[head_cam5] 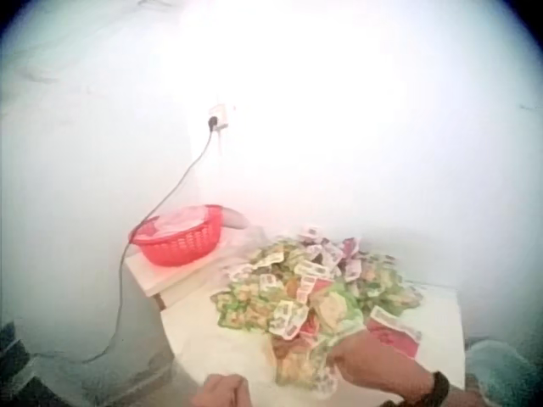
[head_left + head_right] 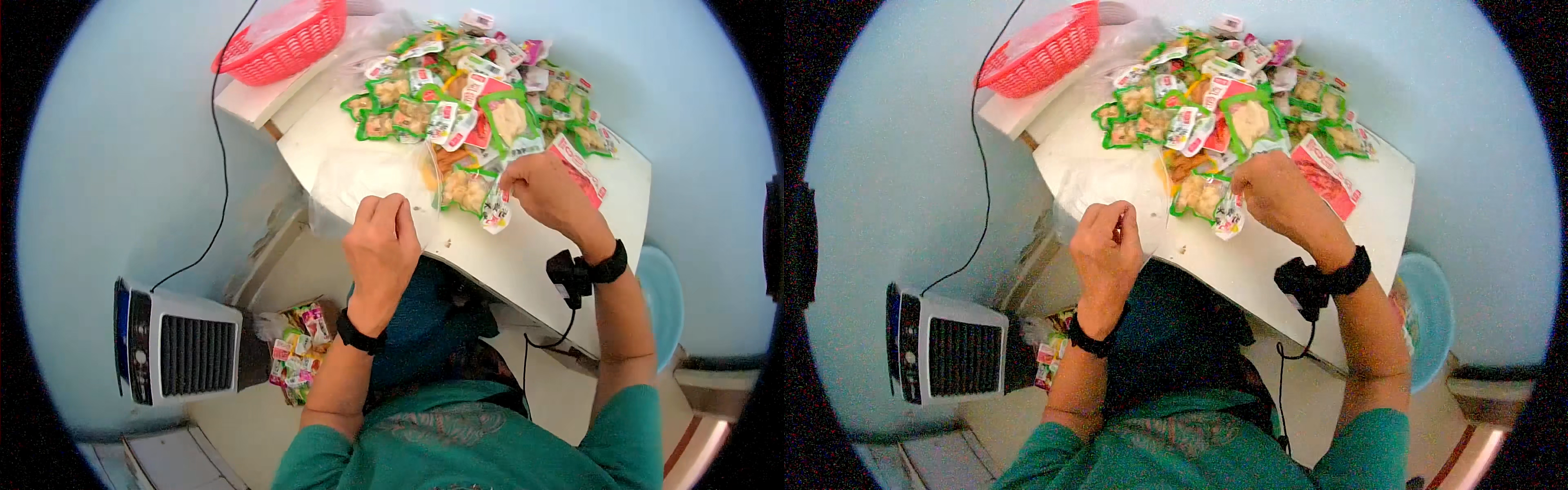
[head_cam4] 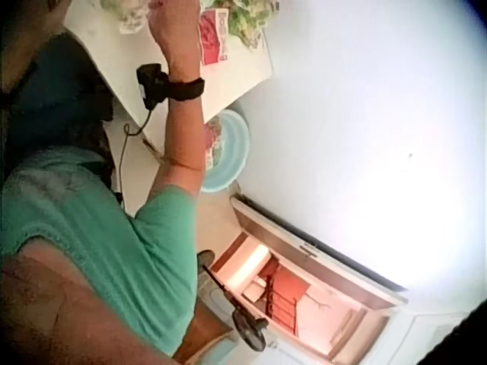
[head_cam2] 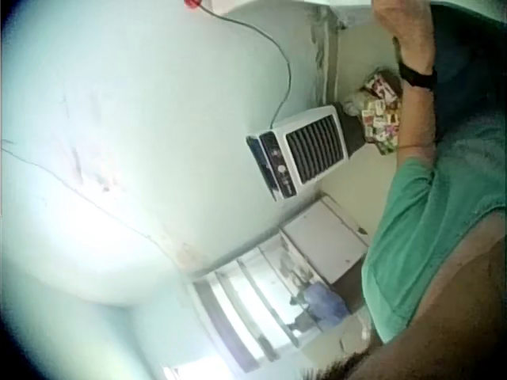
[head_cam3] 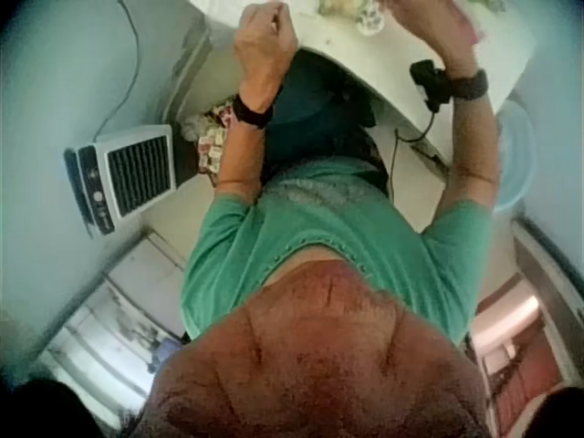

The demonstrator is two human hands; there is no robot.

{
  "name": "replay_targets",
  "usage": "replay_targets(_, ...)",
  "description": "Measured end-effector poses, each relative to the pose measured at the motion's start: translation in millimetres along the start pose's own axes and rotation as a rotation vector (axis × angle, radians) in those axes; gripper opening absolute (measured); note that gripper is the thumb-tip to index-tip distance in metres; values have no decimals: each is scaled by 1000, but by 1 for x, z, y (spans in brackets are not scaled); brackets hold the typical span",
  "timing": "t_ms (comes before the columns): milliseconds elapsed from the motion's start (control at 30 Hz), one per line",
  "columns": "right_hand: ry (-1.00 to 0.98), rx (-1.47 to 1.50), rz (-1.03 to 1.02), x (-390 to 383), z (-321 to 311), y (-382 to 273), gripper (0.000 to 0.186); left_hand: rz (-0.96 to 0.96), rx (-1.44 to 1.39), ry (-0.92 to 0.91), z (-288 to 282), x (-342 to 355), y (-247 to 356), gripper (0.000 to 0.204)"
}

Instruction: Sort and pack small snack packets into larger plastic bags.

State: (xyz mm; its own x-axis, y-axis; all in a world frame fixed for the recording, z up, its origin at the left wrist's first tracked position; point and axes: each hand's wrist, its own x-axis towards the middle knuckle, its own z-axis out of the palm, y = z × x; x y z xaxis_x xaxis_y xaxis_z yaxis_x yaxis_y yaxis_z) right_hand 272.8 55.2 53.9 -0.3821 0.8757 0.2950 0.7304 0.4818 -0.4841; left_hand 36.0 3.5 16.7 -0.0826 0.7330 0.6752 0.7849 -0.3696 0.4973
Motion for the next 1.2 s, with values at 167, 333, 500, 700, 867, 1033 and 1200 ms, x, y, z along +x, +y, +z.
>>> replay_targets(167,74,-1,134,-48,-11,23,15,31,-43,-58,12,-11,18,5)
replay_targets(333,210,274,498,-73,-1,27,24,106,-69,-67,31,-19,19,9)
replay_targets(500,127,107,536,-77,7,32,38,92,-98,-77,40,-23,25,8)
replay_targets(700,61,287,565,-84,11,56,25,110,-76,-84,43,-24,30,9)
replay_targets(867,341,879,562,-83,-11,9,15,120,-143,-25,45,-23,30,13)
replay_targets(1033,255,904,584,-93,-20,-2,19,132,-161,-17,44,-22,39,14)
replay_targets(1200,148,1174,640,-91,-4,-21,30,135,-172,7,47,-23,42,14)
